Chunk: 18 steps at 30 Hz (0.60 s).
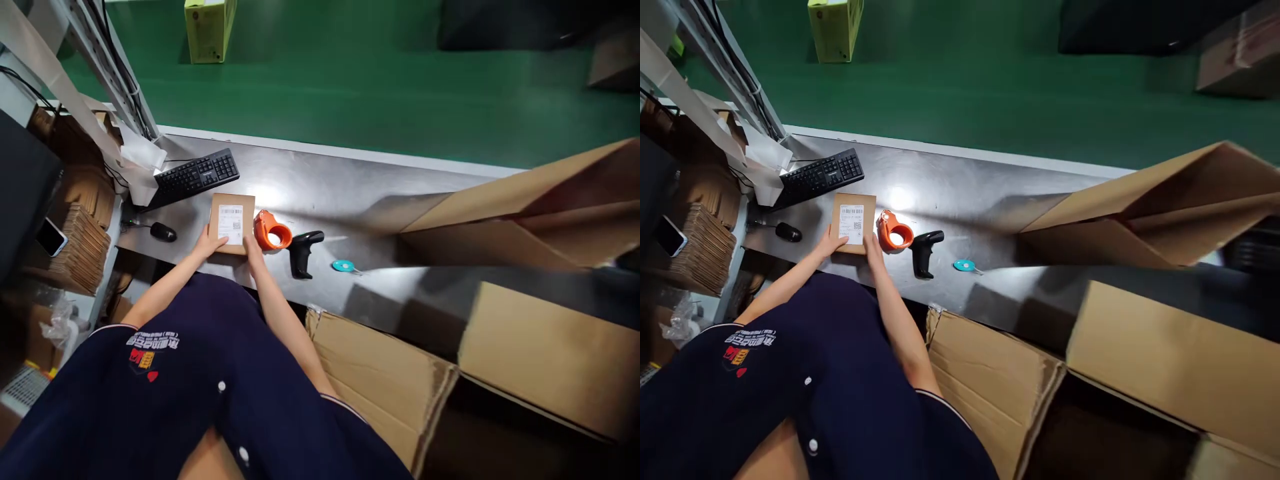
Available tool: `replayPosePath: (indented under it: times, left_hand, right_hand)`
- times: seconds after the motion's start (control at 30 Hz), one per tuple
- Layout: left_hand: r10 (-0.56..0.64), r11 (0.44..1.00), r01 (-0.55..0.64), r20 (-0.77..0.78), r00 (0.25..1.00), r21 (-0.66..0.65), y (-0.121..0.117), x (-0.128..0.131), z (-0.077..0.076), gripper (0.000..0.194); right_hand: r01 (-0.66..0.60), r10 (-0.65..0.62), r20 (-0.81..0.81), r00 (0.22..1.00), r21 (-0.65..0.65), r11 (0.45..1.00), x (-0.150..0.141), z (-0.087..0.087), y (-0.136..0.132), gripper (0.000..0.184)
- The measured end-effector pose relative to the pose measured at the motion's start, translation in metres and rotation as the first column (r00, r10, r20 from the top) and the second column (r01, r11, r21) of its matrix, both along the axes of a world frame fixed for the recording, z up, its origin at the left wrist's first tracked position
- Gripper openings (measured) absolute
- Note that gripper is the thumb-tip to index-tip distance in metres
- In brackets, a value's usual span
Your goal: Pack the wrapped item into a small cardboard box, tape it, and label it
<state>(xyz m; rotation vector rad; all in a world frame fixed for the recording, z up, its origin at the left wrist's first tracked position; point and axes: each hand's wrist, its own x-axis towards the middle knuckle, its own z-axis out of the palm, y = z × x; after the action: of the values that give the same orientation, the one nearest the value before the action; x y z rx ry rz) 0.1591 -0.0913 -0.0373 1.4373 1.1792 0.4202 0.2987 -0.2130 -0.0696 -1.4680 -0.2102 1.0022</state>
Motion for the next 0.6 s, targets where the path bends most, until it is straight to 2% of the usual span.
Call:
replayPosePath:
  times: [0.1, 0.23, 0.37, 0.47, 0.53, 0.6]
  left_hand:
    - [-0.035, 0.997, 0.036, -0.006, 0.999, 0.071, -0.019, -0.001, 0.025, 0.088]
    - [-0.056, 0.982, 0.054, 0.006, 0.998, 0.183, -0.045, -0.021, 0.075, 0.108]
    - [-0.101, 0.951, 0.107, -0.037, 0.994, 0.292, -0.071, -0.036, 0.112, 0.103]
    - [-0.165, 0.929, 0.165, -0.028, 0.986, 0.332, -0.078, -0.048, 0.125, 0.087]
    - [-0.255, 0.919, 0.241, 0.006, 0.967, 0.313, -0.078, -0.056, 0.126, 0.075]
    - [-0.364, 0.886, 0.346, 0.001, 0.931, 0.309, -0.076, -0.061, 0.122, 0.074]
  right_hand:
    - [-0.095, 0.093, 0.046, 0.995, 0.049, 0.994, -0.007, 0.027, -0.004, 0.074]
    - [-0.147, 0.127, 0.152, 0.98, 0.127, 0.981, -0.018, 0.078, -0.038, 0.091]
    - [-0.145, 0.112, 0.218, 0.969, 0.142, 0.979, -0.026, 0.121, -0.069, 0.094]
    - [-0.131, 0.081, 0.26, 0.962, 0.18, 0.975, -0.03, 0.134, -0.084, 0.091]
    - [-0.084, 0.025, 0.234, 0.972, 0.245, 0.966, -0.033, 0.133, -0.094, 0.098]
    - [-0.008, -0.045, 0.19, 0.981, 0.273, 0.962, -0.042, 0.127, -0.108, 0.11]
